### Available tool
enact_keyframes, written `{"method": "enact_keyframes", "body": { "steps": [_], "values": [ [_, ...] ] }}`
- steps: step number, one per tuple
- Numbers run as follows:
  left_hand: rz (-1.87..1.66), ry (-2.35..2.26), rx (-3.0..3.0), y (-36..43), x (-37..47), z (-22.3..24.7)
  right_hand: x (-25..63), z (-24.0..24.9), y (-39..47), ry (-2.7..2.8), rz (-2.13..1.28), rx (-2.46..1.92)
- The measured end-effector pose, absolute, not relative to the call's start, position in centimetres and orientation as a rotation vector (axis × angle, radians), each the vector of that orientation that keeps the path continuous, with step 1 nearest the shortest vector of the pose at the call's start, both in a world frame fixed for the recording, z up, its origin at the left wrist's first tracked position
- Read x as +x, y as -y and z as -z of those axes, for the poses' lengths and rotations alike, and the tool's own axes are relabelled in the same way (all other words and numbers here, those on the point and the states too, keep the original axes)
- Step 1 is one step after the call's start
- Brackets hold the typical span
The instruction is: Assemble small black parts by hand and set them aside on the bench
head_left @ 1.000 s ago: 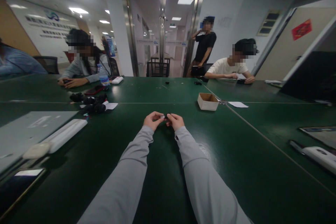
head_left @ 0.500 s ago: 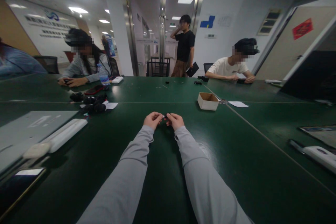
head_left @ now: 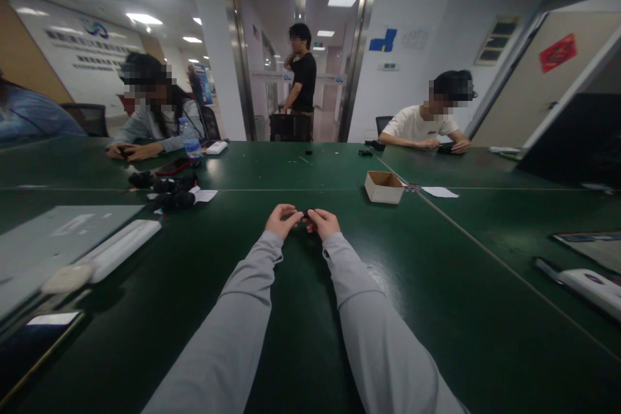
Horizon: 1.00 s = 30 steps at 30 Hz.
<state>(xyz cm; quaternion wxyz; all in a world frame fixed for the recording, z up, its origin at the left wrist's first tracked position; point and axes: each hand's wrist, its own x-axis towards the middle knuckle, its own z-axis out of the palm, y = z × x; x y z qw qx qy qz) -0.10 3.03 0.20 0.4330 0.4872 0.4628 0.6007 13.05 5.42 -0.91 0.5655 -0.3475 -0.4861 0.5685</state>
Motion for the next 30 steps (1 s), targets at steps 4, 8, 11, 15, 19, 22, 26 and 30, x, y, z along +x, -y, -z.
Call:
{"method": "enact_keyframes", "body": {
  "steps": [4,8,11,15,19,22,26,30],
  "values": [
    [-1.394,-1.129,1.235,-3.23,-0.16,-0.15,12.91,0.71,-5.3,1.154,-1.352,-0.838],
    [-1.504,-1.025,1.405,-3.05,-0.46,-0.27,12.85,0.31,-5.14,1.128,-1.354,-0.856],
    [-1.521,-0.978,1.446,-2.82,-0.45,-0.38,12.83,0.15,-5.04,1.105,-1.358,-0.855],
    [-1.466,-1.113,1.282,-3.03,-0.25,-0.26,12.89,0.24,-5.07,1.101,-1.361,-0.847],
    [-1.324,-1.162,1.236,-3.51,-0.37,-0.01,12.94,0.39,-5.18,1.126,-1.381,-0.851],
    [-1.414,-1.105,1.345,-3.49,-0.58,-0.06,12.88,0.36,-5.18,1.119,-1.373,-0.847],
    [-1.483,-1.018,1.398,-3.02,-0.58,-0.39,12.82,0.3,-5.18,1.11,-1.363,-0.844],
    [-1.512,-0.951,1.382,-2.69,-0.37,-0.58,12.97,0.64,-5.45,1.129,-1.372,-0.831]
  ]
}}
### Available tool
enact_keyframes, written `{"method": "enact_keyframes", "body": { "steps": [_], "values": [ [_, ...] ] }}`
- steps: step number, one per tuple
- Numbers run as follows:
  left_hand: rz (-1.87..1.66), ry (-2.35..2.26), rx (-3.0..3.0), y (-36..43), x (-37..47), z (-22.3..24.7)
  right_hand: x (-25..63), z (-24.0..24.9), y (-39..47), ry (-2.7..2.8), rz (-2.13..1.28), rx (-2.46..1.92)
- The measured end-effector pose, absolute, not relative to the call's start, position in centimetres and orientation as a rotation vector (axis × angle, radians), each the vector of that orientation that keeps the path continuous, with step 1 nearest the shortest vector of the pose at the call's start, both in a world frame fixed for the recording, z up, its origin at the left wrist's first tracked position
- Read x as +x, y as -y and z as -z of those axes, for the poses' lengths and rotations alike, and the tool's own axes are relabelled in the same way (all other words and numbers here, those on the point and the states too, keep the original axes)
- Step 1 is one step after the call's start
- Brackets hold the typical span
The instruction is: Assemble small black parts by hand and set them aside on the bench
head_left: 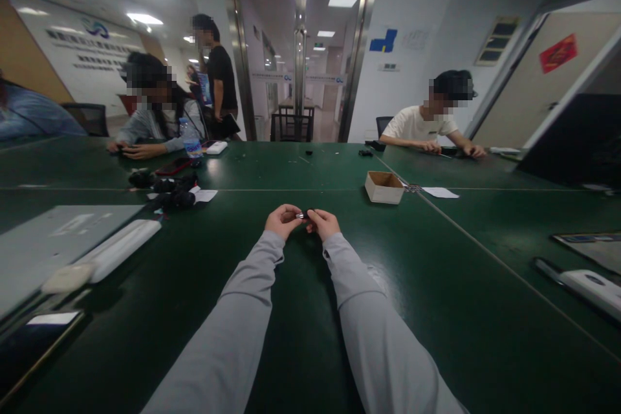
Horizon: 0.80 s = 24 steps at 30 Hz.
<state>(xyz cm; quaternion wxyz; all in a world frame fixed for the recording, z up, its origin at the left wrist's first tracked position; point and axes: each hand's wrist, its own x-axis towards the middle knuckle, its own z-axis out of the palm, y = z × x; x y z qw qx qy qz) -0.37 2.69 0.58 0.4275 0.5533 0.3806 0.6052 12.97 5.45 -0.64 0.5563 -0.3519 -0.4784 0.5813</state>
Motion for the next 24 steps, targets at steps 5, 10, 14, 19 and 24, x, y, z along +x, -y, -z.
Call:
{"method": "enact_keyframes", "body": {
  "steps": [5,10,14,19,24],
  "values": [
    [-1.589,-0.991,1.356,-2.9,-0.3,-0.4,13.1,1.0,-5.7,1.139,-1.382,-0.818],
    [-1.514,-1.109,1.265,-3.3,-0.2,0.0,12.9,0.3,-5.1,1.164,-1.386,-0.863],
    [-1.419,-1.217,1.289,-3.2,0.0,-0.1,12.8,-0.3,-4.5,1.202,-1.381,-0.894],
    [-1.435,-1.202,1.263,-2.6,0.2,-0.6,12.9,-0.4,-4.4,1.189,-1.391,-0.857],
    [-1.423,-1.192,1.32,-2.3,0.2,-0.8,12.8,-0.7,-4.2,1.241,-1.383,-0.881]
  ]
}}
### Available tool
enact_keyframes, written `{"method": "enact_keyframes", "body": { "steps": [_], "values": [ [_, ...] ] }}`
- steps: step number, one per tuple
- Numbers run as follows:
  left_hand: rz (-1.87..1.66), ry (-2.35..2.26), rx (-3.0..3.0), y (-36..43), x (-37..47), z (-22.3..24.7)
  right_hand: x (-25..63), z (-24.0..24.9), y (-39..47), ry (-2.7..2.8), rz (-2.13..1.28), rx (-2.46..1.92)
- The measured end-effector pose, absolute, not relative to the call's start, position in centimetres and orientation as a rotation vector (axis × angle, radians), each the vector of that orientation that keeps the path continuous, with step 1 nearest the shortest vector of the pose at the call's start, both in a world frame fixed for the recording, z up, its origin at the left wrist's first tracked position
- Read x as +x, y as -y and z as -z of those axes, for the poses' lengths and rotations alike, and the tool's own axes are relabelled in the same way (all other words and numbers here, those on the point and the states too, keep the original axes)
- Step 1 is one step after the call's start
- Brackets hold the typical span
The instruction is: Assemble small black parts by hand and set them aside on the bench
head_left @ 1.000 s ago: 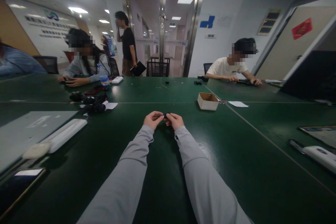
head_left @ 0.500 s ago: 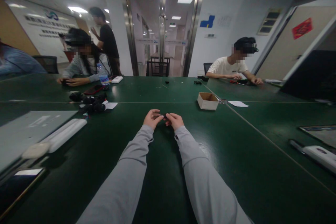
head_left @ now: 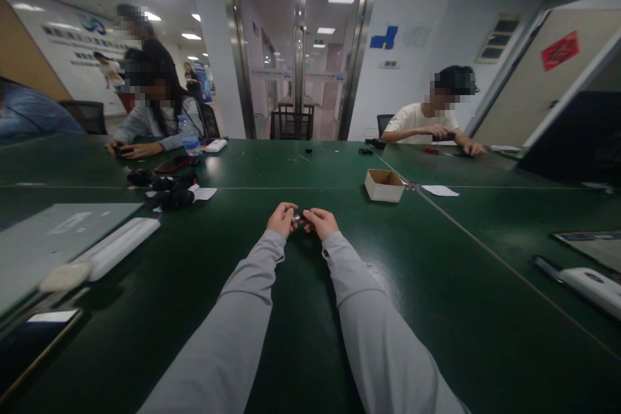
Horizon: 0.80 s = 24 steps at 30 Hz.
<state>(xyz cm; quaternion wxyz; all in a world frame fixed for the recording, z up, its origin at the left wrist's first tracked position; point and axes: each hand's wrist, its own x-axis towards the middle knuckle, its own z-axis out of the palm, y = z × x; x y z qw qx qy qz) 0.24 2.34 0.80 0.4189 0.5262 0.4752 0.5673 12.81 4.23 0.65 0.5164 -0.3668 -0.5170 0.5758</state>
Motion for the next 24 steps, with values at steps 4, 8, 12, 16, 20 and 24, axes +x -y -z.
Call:
{"method": "enact_keyframes", "body": {
  "steps": [4,8,12,16,20,24],
  "values": [
    [-1.384,-1.226,1.287,-2.61,0.1,-0.68,12.74,-0.81,-4.12,1.215,-1.362,-0.912],
    [-1.341,-1.19,1.299,-2.77,0.06,-0.53,12.69,-0.86,-4.13,1.216,-1.366,-0.915],
    [-1.378,-1.231,1.342,-2.63,0.21,-0.55,12.65,-0.84,-4.15,1.212,-1.376,-0.914],
    [-1.374,-1.225,1.322,-2.46,0.3,-0.69,12.68,-0.81,-4.17,1.189,-1.355,-0.913],
    [-1.391,-1.234,1.365,-2.41,0.34,-0.67,12.69,-0.86,-4.14,1.215,-1.359,-0.925],
    [-1.407,-1.239,1.36,-2.48,0.39,-0.51,12.69,-0.92,-4.13,1.212,-1.348,-0.925]
  ]
}}
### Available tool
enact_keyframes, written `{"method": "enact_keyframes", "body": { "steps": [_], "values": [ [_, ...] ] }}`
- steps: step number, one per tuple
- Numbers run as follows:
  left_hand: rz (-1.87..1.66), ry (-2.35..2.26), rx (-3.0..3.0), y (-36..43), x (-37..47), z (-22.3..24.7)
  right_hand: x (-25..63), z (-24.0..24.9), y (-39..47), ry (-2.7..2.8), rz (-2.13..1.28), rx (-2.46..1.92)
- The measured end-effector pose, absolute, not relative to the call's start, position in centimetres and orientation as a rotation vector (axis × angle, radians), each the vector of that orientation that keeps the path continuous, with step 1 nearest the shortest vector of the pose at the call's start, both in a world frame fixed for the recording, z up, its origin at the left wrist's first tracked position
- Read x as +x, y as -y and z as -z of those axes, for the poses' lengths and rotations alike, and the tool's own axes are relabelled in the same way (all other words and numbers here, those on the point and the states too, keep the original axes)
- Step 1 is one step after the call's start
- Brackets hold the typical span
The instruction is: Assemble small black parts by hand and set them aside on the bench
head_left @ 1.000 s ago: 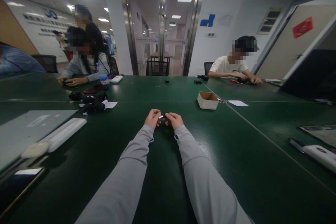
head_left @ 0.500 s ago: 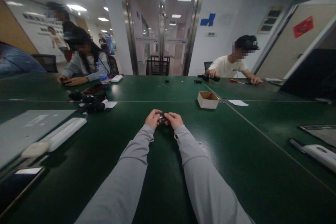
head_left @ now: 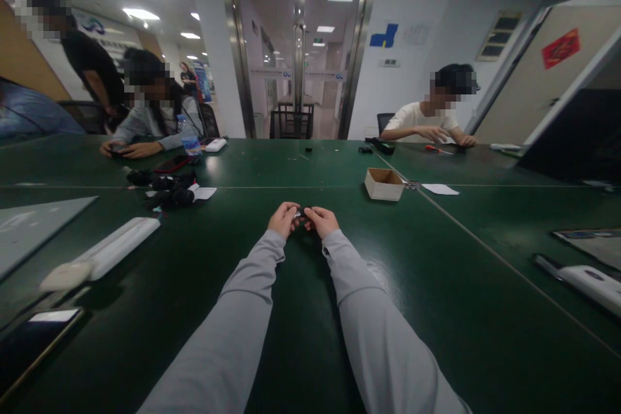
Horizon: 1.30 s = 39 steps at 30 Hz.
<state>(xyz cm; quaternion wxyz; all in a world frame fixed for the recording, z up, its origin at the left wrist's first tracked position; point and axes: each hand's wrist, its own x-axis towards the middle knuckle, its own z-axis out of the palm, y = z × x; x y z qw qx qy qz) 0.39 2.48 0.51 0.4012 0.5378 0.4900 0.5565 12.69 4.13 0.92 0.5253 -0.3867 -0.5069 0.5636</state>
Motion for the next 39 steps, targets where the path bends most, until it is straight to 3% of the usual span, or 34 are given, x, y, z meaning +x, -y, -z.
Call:
{"method": "enact_keyframes", "body": {
  "steps": [39],
  "values": [
    [-1.393,-1.149,1.389,-2.49,0.39,-0.38,12.86,-0.49,-4.5,1.213,-1.353,-0.886]
  ]
}}
